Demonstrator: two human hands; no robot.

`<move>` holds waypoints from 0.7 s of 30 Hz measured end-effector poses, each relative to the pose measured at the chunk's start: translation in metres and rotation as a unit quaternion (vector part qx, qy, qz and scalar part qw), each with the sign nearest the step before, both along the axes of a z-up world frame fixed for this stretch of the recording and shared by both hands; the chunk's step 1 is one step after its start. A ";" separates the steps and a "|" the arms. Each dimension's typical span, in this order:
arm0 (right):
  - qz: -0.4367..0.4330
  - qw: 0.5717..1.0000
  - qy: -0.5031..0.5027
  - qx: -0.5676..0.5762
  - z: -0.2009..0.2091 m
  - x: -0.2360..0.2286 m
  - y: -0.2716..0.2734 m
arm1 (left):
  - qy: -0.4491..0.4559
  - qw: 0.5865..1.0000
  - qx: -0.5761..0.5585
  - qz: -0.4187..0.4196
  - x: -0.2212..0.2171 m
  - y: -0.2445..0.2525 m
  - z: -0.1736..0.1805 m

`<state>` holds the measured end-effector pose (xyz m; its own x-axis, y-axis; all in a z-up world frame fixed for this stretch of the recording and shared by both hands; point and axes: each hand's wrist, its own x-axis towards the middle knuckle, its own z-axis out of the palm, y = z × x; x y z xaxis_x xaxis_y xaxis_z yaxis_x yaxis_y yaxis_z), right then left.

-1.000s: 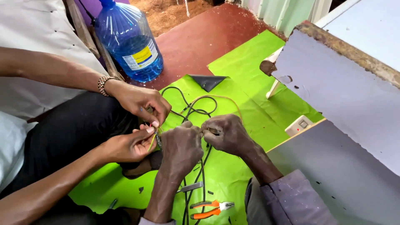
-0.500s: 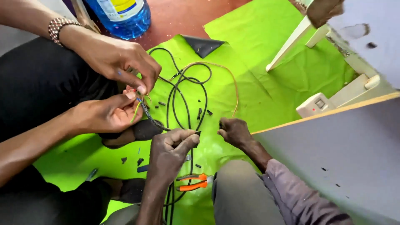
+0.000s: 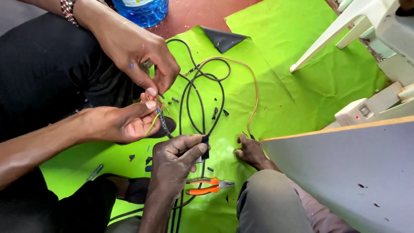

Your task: Joining electrical wires by stripping insulation, twisting the copper strands, and securing the connection with electrical tape.

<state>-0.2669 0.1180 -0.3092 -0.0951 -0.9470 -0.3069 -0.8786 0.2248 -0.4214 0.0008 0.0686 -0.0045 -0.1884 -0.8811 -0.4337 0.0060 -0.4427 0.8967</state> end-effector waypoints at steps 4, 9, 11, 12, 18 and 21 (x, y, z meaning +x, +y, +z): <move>-0.042 0.999 -0.025 -0.001 -0.002 -0.002 -0.002 | 0.015 1.000 0.003 0.012 -0.001 0.002 0.001; -0.053 0.991 -0.126 0.016 0.019 0.002 -0.002 | 0.068 0.997 0.004 0.025 0.003 0.000 0.000; -0.039 0.990 -0.125 0.043 0.031 0.006 0.002 | 0.109 0.994 0.018 0.022 0.005 -0.001 -0.001; -0.039 0.991 -0.123 0.040 0.032 0.006 0.003 | 0.111 0.993 0.015 0.021 0.005 -0.002 -0.001; -0.068 0.970 -0.194 -0.130 0.132 0.012 -0.020 | 0.155 0.988 0.000 0.030 0.007 -0.007 -0.008; -0.097 0.909 -0.359 -0.187 0.271 0.035 -0.019 | 0.122 0.992 -0.015 0.023 0.002 -0.005 0.000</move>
<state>-0.2316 0.0991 -0.0385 -0.1734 -0.9847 -0.0161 -0.3061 0.0694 -0.9495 0.0026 0.0633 -0.0041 -0.2433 -0.9032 -0.3534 0.2453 -0.4099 0.8785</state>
